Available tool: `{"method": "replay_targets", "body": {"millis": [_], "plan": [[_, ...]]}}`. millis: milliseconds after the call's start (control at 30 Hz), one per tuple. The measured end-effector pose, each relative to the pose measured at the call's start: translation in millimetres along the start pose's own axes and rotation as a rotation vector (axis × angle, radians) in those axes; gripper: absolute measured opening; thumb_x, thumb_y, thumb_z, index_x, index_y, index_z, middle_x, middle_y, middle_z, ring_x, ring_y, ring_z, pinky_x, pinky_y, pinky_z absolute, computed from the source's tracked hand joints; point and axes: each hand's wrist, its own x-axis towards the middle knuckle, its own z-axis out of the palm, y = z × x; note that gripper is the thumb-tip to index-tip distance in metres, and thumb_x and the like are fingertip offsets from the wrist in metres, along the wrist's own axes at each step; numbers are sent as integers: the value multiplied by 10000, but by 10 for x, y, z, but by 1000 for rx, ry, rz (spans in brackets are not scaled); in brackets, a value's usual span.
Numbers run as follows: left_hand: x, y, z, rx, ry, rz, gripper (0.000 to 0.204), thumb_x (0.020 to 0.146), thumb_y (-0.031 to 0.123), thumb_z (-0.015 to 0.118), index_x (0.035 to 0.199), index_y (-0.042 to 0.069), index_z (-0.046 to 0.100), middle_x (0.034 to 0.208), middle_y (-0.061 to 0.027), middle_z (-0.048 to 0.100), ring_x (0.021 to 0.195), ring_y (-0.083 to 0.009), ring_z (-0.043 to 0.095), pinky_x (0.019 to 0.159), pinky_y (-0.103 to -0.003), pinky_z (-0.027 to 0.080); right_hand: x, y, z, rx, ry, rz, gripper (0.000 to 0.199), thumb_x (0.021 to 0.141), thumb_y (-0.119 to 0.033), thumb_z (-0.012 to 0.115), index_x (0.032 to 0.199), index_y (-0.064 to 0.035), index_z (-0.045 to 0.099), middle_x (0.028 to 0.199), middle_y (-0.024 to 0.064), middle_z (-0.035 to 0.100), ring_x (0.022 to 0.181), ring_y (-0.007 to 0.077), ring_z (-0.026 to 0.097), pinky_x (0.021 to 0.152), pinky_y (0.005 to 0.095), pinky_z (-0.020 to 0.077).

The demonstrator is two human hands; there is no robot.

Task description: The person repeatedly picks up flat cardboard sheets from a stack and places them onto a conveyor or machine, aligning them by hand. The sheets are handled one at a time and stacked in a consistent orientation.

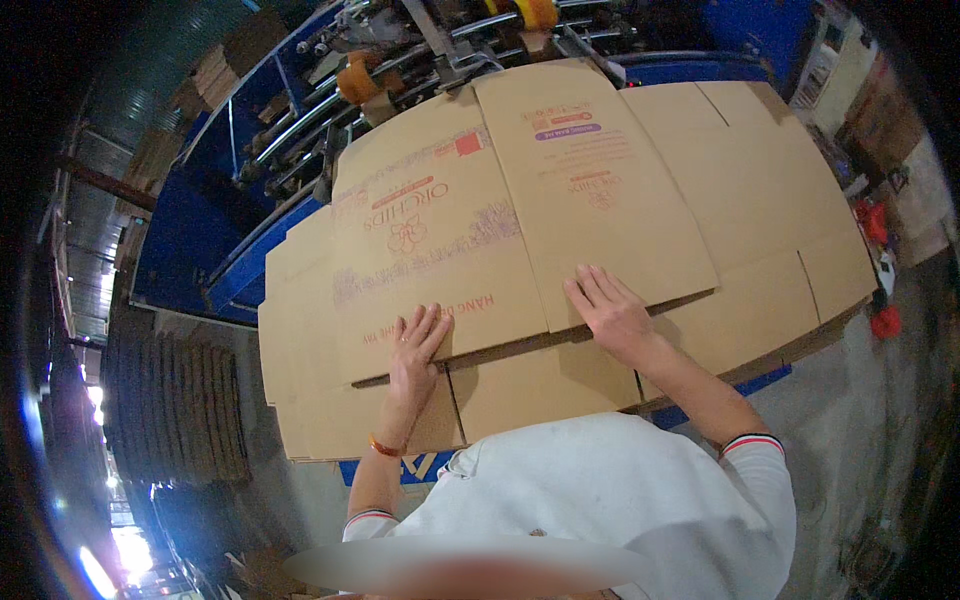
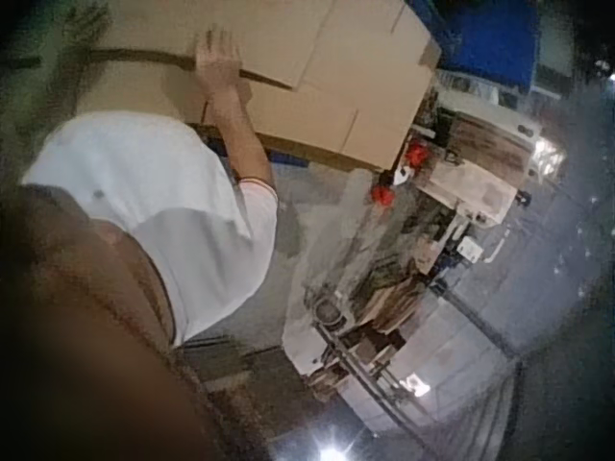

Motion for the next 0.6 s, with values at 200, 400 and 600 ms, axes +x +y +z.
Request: {"method": "replay_targets", "body": {"millis": [200, 400, 600], "plan": [[463, -436, -16, 37, 10, 66, 790, 650, -156, 509, 1369, 169, 467, 1431, -94, 424, 1340, -317, 363, 1088, -552, 247, 429, 194, 303, 43, 76, 53, 425, 753, -35, 532, 1175, -24, 574, 1219, 193, 567, 1127, 335, 557, 919, 391, 493], [1348, -776, 33, 181, 94, 37, 697, 741, -98, 509, 1368, 201, 453, 1418, -64, 436, 1334, -267, 374, 1070, -556, 275, 1124, 834, 770, 65, 147, 112, 479, 739, -6, 525, 1211, -75, 561, 1271, 149, 540, 1199, 320, 503, 964, 386, 454], [1703, -1136, 53, 395, 168, -94, 585, 808, 60, 546, 1370, 182, 439, 1406, -67, 442, 1300, -246, 409, 1070, -551, 279, 1745, 1436, 1098, -72, 236, 406, 414, 817, -85, 519, 1228, -48, 550, 1316, 173, 500, 1272, 340, 416, 1026, 457, 377]]}}
